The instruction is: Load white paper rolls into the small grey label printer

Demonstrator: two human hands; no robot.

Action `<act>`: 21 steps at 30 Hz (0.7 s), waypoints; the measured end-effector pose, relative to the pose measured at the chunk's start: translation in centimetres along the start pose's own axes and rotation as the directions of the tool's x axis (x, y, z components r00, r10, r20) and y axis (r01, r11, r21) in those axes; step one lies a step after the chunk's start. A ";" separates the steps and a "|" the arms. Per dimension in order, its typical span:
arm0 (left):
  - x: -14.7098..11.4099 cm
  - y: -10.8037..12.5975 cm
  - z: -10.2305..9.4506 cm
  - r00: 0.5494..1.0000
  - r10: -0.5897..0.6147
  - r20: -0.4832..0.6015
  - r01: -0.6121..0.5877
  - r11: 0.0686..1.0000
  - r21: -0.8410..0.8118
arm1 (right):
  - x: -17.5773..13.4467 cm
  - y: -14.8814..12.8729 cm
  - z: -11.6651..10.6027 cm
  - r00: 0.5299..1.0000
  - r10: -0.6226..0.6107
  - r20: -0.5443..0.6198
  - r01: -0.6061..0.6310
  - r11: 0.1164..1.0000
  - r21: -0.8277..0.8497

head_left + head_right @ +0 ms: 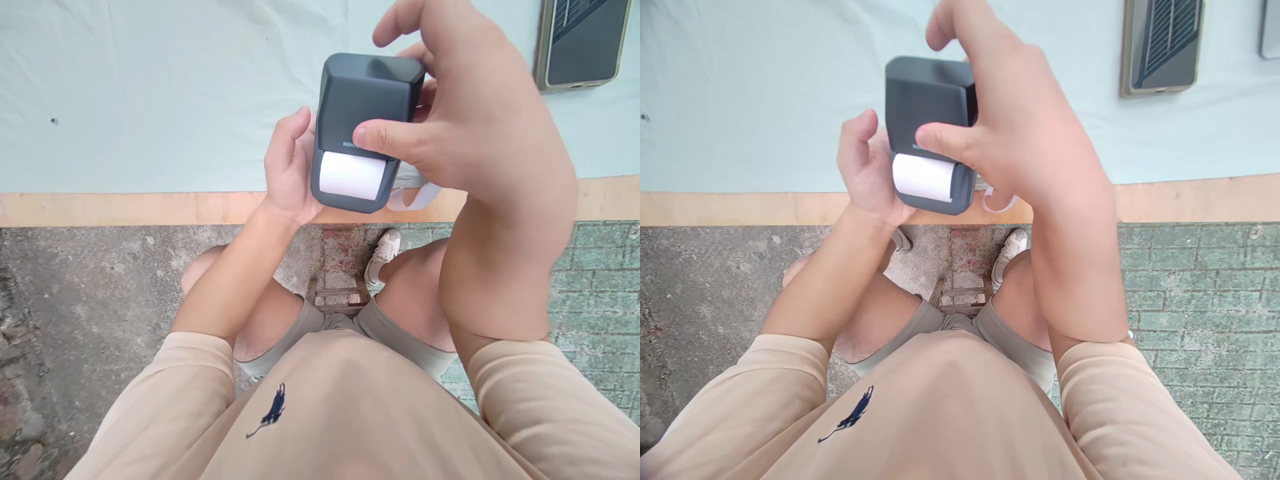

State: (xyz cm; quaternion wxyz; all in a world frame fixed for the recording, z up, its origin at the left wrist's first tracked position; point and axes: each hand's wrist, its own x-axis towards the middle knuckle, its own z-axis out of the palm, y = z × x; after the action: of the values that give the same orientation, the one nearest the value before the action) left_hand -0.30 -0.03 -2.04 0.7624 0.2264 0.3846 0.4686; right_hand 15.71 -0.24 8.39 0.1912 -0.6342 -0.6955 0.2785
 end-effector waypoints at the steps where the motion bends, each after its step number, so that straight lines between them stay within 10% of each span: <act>1: 0.0 0.0 0.1 1.000 0.014 0.013 -0.015 1.000 0.002 | 0.0 0.0 0.1 1.000 0.008 -0.001 -0.008 1.000 0.016; 8: -0.9 1.1 2.4 0.994 0.036 0.098 -0.040 0.999 0.034 | 0.2 0.6 0.4 0.993 -0.114 0.018 0.115 0.992 -0.049; 21: 0.4 0.5 0.9 0.998 0.050 0.037 -0.050 0.999 0.014 | -0.4 2.0 -1.7 0.957 -0.260 0.124 0.266 0.963 -0.034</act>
State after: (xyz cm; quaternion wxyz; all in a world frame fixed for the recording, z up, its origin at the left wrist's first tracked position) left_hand 0.27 0.59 -1.26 0.7556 0.2500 0.3682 0.4806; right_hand 18.34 -0.30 8.52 0.1688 -0.5228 -0.7907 0.2701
